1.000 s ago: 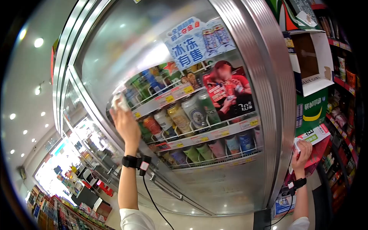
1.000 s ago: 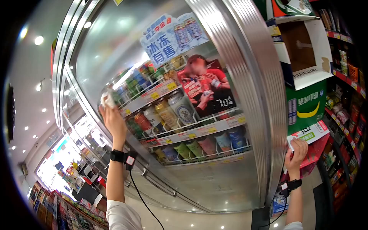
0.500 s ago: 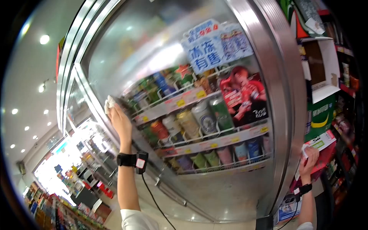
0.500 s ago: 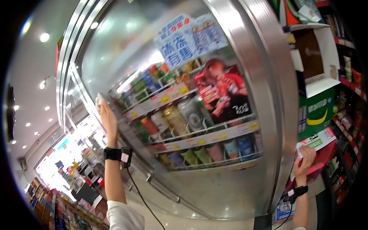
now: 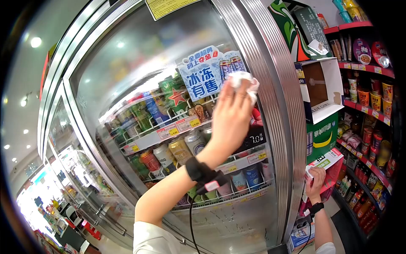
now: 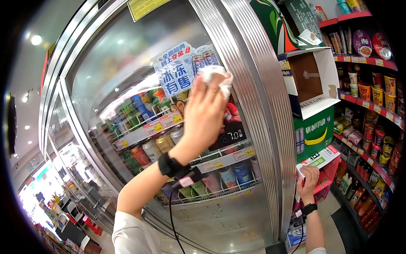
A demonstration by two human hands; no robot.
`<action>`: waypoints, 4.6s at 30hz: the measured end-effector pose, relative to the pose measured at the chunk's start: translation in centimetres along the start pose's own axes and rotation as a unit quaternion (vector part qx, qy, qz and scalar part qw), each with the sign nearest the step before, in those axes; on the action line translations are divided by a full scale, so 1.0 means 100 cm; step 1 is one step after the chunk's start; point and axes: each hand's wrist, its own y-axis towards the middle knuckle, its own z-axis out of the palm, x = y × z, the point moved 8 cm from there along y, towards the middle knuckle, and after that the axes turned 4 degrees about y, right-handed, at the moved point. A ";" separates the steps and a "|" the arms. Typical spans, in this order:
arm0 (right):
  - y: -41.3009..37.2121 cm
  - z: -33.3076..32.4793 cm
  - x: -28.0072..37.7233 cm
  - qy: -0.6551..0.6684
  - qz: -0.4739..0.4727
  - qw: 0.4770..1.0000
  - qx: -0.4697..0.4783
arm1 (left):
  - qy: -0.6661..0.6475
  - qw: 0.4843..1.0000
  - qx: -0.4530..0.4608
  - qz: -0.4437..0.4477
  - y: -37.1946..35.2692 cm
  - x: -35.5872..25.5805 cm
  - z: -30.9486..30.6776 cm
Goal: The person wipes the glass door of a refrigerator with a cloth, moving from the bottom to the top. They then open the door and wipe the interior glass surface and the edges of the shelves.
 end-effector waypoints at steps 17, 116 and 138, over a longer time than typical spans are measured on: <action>0.002 -0.001 0.005 -0.011 -0.003 1.000 0.007 | 0.271 0.957 0.018 -0.100 -0.086 0.225 -0.103; 0.006 0.001 0.017 -0.025 0.001 1.000 -0.011 | 0.215 0.973 -0.048 0.061 0.054 0.200 -0.065; 0.003 0.003 0.008 -0.002 0.014 1.000 -0.007 | 0.304 0.917 -0.018 -0.259 -0.026 0.378 -0.119</action>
